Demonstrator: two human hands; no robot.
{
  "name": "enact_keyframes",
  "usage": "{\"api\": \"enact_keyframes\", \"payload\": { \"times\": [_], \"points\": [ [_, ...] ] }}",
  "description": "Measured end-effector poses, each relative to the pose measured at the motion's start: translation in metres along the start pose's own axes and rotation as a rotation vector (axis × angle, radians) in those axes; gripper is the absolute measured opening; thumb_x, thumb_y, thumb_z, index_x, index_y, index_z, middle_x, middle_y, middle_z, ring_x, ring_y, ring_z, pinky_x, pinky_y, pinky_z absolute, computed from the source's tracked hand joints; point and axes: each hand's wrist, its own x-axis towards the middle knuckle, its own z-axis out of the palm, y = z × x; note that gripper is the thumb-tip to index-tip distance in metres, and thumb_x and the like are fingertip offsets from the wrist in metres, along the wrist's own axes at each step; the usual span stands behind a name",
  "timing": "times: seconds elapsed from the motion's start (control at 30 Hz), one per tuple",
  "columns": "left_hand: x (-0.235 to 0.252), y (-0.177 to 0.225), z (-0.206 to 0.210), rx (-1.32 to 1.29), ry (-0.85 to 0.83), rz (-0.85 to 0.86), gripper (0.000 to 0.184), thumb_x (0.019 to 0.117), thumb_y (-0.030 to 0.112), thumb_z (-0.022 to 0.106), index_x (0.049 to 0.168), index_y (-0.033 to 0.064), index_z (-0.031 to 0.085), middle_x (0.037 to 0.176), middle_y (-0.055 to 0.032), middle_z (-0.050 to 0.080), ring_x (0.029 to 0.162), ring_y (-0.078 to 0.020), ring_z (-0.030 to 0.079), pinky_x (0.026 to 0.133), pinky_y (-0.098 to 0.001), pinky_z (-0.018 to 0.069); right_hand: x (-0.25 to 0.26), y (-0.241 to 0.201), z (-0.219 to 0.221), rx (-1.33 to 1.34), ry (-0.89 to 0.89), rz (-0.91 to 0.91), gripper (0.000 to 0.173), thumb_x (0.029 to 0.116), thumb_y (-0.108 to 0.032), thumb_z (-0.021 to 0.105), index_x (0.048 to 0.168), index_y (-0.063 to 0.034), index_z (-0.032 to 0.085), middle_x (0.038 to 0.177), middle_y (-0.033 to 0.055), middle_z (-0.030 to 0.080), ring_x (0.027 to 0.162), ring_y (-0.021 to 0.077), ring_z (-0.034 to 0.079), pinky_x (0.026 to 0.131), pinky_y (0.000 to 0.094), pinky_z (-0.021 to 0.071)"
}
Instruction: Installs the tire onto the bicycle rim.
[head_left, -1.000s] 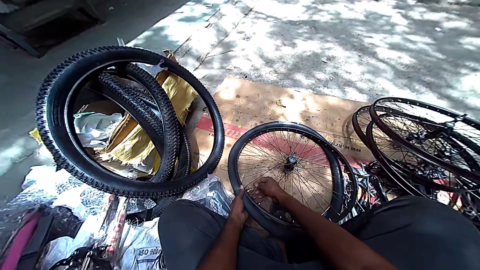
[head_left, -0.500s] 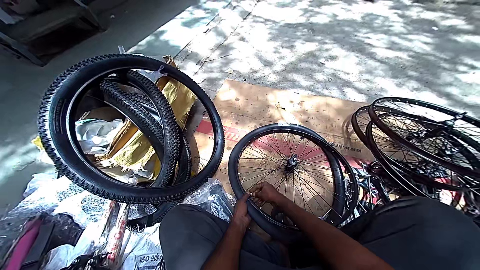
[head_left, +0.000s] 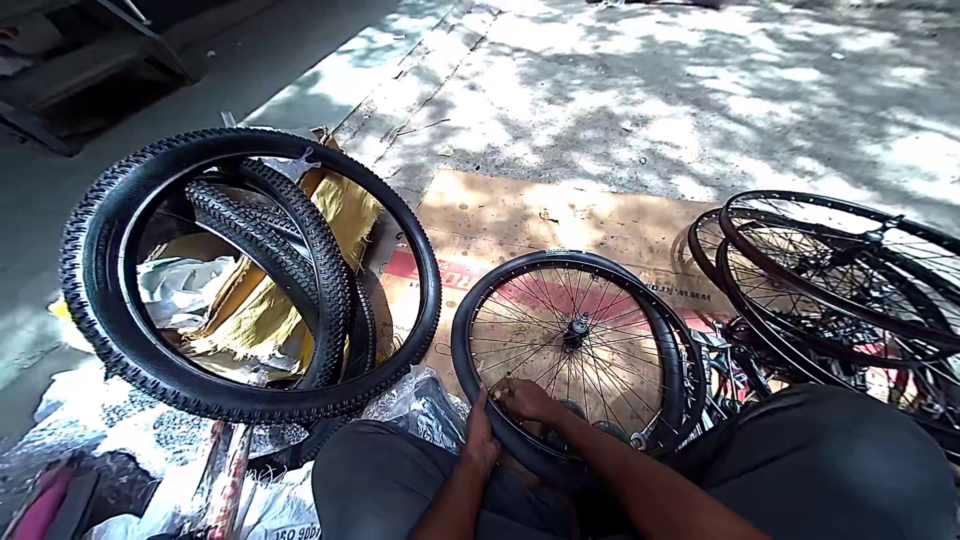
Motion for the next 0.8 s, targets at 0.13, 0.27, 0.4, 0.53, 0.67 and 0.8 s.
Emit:
{"api": "enact_keyframes", "payload": {
  "times": [0.13, 0.27, 0.4, 0.53, 0.67, 0.8],
  "points": [
    [0.001, -0.003, -0.002, -0.007, -0.022, 0.018, 0.047, 0.1087, 0.043, 0.044, 0.133, 0.0045, 0.056, 0.117, -0.0190, 0.068, 0.106, -0.0307, 0.068, 0.090, -0.0520, 0.0571, 0.005, -0.003, 0.006, -0.084, 0.087, 0.091, 0.057, 0.1055, -0.055, 0.041, 0.100, -0.0089, 0.074, 0.101, 0.0163, 0.073, 0.102, 0.0337, 0.069, 0.089, 0.0575, 0.0511],
    [0.001, -0.003, -0.003, -0.004, -0.034, 0.008, 0.048, 0.1092, 0.043, 0.041, 0.133, 0.0050, 0.056, 0.115, -0.0189, 0.068, 0.103, -0.0305, 0.068, 0.089, -0.0513, 0.0573, -0.001, -0.005, 0.003, 0.004, 0.066, 0.079, 0.060, 0.1080, -0.054, 0.036, 0.105, -0.0072, 0.073, 0.100, 0.0164, 0.073, 0.097, 0.0320, 0.070, 0.087, 0.0553, 0.0519],
    [0.005, -0.004, -0.004, -0.002, -0.018, -0.003, 0.048, 0.1087, 0.045, 0.042, 0.123, 0.0023, 0.059, 0.100, -0.0190, 0.068, 0.086, -0.0298, 0.068, 0.078, -0.0488, 0.0589, 0.003, 0.008, 0.000, 0.091, 0.005, -0.005, 0.031, 0.1069, -0.034, 0.050, 0.118, -0.0094, 0.065, 0.094, 0.0116, 0.073, 0.079, 0.0229, 0.072, 0.077, 0.0445, 0.0595],
    [0.003, -0.007, 0.003, 0.003, -0.048, 0.013, 0.046, 0.1096, 0.041, 0.041, 0.133, 0.0050, 0.055, 0.117, -0.0187, 0.068, 0.106, -0.0302, 0.068, 0.090, -0.0516, 0.0569, -0.001, -0.003, 0.001, -0.093, 0.094, 0.128, 0.064, 0.1053, -0.059, 0.037, 0.097, -0.0061, 0.073, 0.102, 0.0182, 0.072, 0.102, 0.0351, 0.069, 0.088, 0.0584, 0.0518],
    [0.007, -0.007, -0.001, 0.012, -0.028, 0.015, 0.047, 0.1093, 0.043, 0.041, 0.130, 0.0044, 0.057, 0.112, -0.0188, 0.068, 0.101, -0.0301, 0.068, 0.087, -0.0512, 0.0573, -0.002, 0.008, 0.000, -0.013, 0.057, -0.017, 0.042, 0.1081, -0.041, 0.044, 0.118, -0.0086, 0.069, 0.102, 0.0168, 0.072, 0.097, 0.0328, 0.070, 0.089, 0.0552, 0.0529],
    [0.003, -0.008, 0.004, 0.034, -0.044, 0.020, 0.047, 0.1092, 0.044, 0.041, 0.131, 0.0044, 0.056, 0.113, -0.0186, 0.068, 0.102, -0.0300, 0.068, 0.087, -0.0511, 0.0573, -0.001, 0.006, 0.000, -0.057, 0.077, 0.046, 0.038, 0.1053, -0.039, 0.047, 0.107, -0.0112, 0.074, 0.100, 0.0150, 0.073, 0.097, 0.0324, 0.070, 0.088, 0.0564, 0.0526]
  ]
}}
